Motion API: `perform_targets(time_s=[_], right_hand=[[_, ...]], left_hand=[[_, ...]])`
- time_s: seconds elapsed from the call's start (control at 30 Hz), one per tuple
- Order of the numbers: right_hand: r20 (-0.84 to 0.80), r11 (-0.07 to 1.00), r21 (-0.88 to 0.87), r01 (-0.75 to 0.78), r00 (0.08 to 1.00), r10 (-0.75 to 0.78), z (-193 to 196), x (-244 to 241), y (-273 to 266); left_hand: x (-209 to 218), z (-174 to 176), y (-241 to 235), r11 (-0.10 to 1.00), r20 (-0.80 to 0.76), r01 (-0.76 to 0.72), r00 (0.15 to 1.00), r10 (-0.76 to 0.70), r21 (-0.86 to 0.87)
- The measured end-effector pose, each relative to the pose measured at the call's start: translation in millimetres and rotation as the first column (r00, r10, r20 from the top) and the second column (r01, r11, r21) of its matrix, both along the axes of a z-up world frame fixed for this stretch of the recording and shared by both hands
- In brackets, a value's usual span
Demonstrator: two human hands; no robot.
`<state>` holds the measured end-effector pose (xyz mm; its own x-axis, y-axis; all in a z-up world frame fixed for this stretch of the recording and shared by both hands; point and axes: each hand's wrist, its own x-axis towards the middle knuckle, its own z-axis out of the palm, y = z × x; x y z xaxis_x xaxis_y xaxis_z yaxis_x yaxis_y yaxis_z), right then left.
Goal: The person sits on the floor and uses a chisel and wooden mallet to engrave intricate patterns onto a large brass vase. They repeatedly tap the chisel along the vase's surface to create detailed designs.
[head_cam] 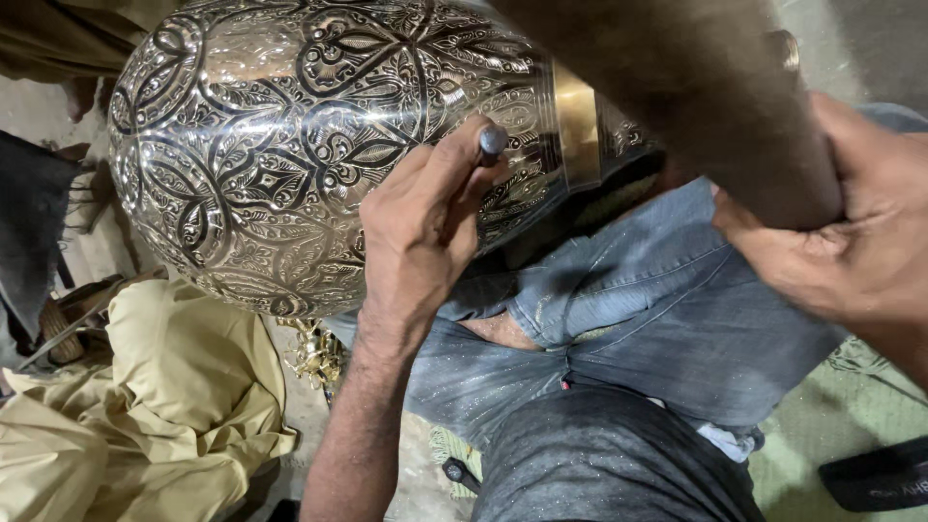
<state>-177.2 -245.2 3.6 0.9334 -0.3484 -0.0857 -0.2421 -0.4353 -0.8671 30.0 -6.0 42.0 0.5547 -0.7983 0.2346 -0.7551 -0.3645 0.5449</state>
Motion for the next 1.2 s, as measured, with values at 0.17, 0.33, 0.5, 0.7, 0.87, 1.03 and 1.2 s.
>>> perform_targets(time_s=[0.17, 0.33, 0.5, 0.7, 0.87, 1.03, 1.2], right_hand=[[-0.026, 1.000, 0.016, -0.007, 1.000, 0.007, -5.2, 2.2, -5.7], [-0.061, 0.993, -0.116, -0.026, 0.998, 0.019, 20.1, 16.3, -3.6], [-0.171, 0.941, -0.332, -0.062, 0.985, 0.005, 63.0, 34.5, 11.9], [-0.138, 0.928, -0.358, -0.107, 0.989, 0.061, 58.2, 37.3, 7.7], [-0.306, 0.851, -0.497, -0.171, 0.952, 0.012, 42.2, 23.2, 8.8], [0.187, 0.982, 0.120, 0.146, 0.968, -0.167, 39.6, 33.4, 15.3], [-0.070, 0.962, -0.262, 0.078, 0.993, -0.100, 45.5, 28.5, 13.5]], left_hand=[[4.8, -0.5, -1.8, 0.999, 0.016, 0.035, 0.999, -0.034, -0.023], [4.2, -1.0, 0.0, 1.000, 0.009, 0.023, 1.000, -0.022, -0.008], [8.4, -4.5, -0.5, 0.999, -0.011, 0.029, 1.000, -0.028, 0.043], [7.7, 0.6, 1.6, 0.998, -0.005, 0.064, 0.998, -0.064, -0.013], [7.6, 3.5, 2.0, 0.995, 0.003, 0.096, 0.995, -0.096, -0.012], [10.3, 7.5, -1.3, 0.997, -0.059, 0.064, 0.996, -0.062, 0.030], [12.7, 10.5, -3.1, 0.996, 0.004, 0.075, 0.997, -0.075, 0.047]])
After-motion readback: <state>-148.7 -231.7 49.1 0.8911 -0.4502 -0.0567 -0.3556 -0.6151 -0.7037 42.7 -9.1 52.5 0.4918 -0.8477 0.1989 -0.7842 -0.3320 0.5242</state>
